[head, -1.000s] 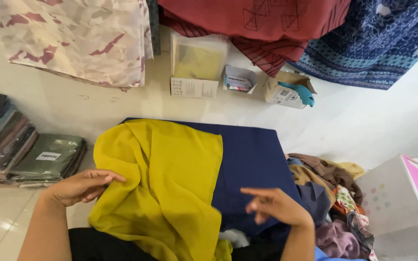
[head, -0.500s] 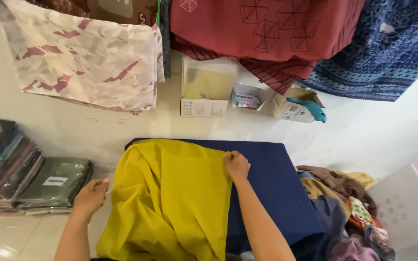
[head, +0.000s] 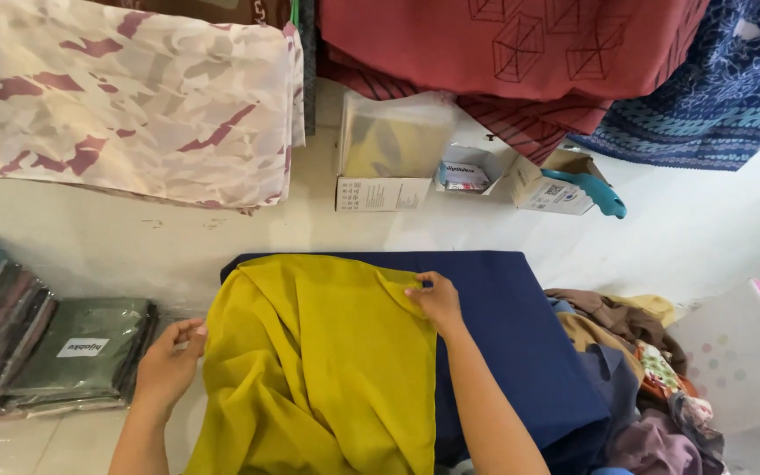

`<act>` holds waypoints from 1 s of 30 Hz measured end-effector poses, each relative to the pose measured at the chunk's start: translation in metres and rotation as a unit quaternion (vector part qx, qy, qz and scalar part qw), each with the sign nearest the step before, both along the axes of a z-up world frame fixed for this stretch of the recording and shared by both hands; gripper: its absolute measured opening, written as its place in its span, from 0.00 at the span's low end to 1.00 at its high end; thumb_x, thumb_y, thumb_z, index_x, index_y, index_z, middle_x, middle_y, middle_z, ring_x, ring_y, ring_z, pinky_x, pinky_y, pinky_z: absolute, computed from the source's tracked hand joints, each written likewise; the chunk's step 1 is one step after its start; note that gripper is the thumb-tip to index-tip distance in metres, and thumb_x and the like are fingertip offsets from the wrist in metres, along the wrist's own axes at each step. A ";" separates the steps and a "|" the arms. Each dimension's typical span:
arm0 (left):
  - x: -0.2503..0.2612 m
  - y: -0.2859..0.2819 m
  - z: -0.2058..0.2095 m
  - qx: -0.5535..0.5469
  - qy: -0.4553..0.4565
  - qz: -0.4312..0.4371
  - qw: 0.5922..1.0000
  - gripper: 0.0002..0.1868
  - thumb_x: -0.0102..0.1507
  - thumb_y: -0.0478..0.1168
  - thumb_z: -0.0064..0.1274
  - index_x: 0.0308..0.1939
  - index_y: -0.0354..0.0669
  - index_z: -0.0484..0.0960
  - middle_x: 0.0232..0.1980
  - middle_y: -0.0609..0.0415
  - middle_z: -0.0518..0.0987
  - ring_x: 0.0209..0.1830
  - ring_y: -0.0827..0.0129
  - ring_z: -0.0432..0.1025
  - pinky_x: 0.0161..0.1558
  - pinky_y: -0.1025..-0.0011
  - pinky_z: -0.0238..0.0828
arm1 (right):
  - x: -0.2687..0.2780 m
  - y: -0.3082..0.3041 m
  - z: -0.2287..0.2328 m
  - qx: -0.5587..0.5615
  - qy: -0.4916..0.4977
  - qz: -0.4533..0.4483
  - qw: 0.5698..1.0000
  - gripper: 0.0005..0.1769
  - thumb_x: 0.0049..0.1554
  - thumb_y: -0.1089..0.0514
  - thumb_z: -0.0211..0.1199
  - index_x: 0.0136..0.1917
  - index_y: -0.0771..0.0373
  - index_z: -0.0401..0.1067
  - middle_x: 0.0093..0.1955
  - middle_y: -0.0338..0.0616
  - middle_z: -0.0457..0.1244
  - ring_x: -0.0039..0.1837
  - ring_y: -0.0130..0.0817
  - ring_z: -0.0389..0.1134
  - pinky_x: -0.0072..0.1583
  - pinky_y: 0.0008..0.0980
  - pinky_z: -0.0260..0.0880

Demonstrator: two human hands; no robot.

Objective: The person is cleaning a yellow scarf with a lint roller and then folding it on a blue mat.

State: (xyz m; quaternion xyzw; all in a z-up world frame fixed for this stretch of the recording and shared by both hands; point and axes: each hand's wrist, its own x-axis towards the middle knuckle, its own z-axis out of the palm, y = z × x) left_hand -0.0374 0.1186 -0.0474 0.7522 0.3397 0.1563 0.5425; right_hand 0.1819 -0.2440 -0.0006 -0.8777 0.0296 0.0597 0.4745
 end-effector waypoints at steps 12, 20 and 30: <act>-0.015 -0.005 0.017 -0.081 -0.017 0.003 0.997 0.17 0.70 0.35 0.50 0.62 0.41 0.81 0.50 0.49 0.78 0.45 0.64 0.74 0.45 0.67 0.66 | 0.019 0.009 -0.008 -0.025 -0.009 -0.087 0.996 0.20 0.53 0.59 0.71 0.59 0.62 0.74 0.49 0.49 0.69 0.46 0.36 0.71 0.54 0.31 0.72; 0.012 0.011 -0.064 0.040 -0.051 0.016 0.998 0.16 0.65 0.43 0.54 0.56 0.47 0.84 0.44 0.53 0.84 0.36 0.64 0.78 0.44 0.69 0.72 | 0.016 0.004 -0.012 0.028 -0.016 -0.060 0.998 0.08 0.56 0.57 0.69 0.45 0.65 0.78 0.38 0.44 0.65 0.36 0.33 0.61 0.42 0.31 0.64; 0.004 -0.022 -0.014 0.071 -0.153 -0.005 0.986 0.21 0.60 0.37 0.60 0.58 0.43 0.82 0.46 0.56 0.82 0.39 0.69 0.75 0.44 0.72 0.74 | -0.043 -0.058 0.010 0.407 -0.089 0.088 0.905 0.04 0.63 0.67 0.60 0.50 0.60 0.69 0.40 0.40 0.63 0.40 0.24 0.59 0.39 0.22 0.55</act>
